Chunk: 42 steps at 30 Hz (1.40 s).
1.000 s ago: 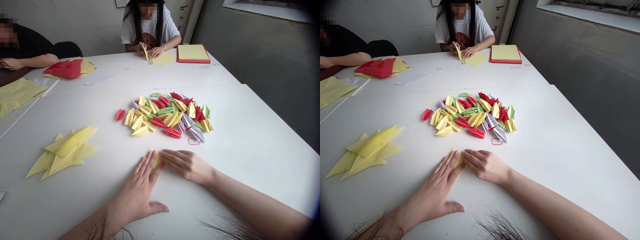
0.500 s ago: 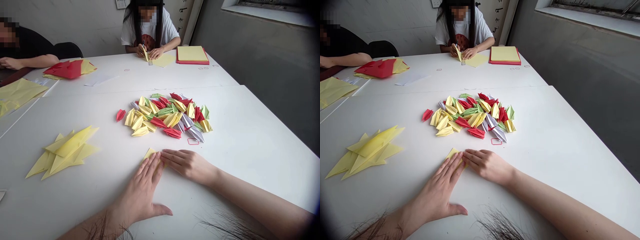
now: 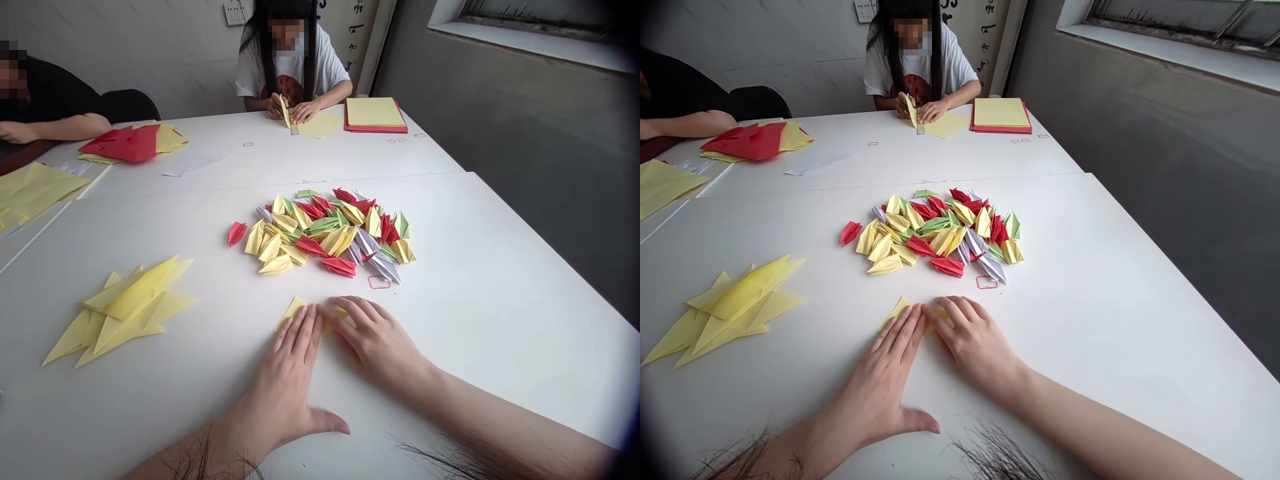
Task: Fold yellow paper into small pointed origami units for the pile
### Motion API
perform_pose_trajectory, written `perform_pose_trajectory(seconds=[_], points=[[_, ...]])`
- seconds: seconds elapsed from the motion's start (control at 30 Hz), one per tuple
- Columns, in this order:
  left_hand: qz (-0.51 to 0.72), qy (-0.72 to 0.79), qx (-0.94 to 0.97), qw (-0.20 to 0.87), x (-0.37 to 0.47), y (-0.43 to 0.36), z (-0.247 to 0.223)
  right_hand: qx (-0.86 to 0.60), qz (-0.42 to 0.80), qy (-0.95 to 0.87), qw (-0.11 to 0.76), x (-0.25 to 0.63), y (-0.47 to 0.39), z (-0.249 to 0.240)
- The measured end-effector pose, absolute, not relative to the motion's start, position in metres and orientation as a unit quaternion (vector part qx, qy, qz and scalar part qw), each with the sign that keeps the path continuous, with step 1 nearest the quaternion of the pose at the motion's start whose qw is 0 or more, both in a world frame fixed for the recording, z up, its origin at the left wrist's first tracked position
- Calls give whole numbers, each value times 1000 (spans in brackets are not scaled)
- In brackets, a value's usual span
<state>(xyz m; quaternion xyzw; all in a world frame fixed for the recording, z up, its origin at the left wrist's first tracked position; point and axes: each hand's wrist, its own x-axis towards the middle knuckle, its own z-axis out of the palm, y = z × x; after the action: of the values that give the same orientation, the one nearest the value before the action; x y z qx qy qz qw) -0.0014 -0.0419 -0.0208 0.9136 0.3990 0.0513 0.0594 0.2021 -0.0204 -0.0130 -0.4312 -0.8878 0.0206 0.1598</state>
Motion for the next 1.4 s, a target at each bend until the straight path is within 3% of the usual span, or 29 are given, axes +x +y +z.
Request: perform_pose_trajectory(seconds=[0.57, 0.97, 1.4], points=[[47, 398, 914, 58, -3, -42, -21, -514, -157, -832, 138, 202, -50, -19], [48, 397, 915, 54, -2, -43, -24, -519, -69, -845, 109, 191, -54, -22], [47, 393, 916, 70, -8, -43, -18, -561, -112, -814, 105, 199, -62, -31]])
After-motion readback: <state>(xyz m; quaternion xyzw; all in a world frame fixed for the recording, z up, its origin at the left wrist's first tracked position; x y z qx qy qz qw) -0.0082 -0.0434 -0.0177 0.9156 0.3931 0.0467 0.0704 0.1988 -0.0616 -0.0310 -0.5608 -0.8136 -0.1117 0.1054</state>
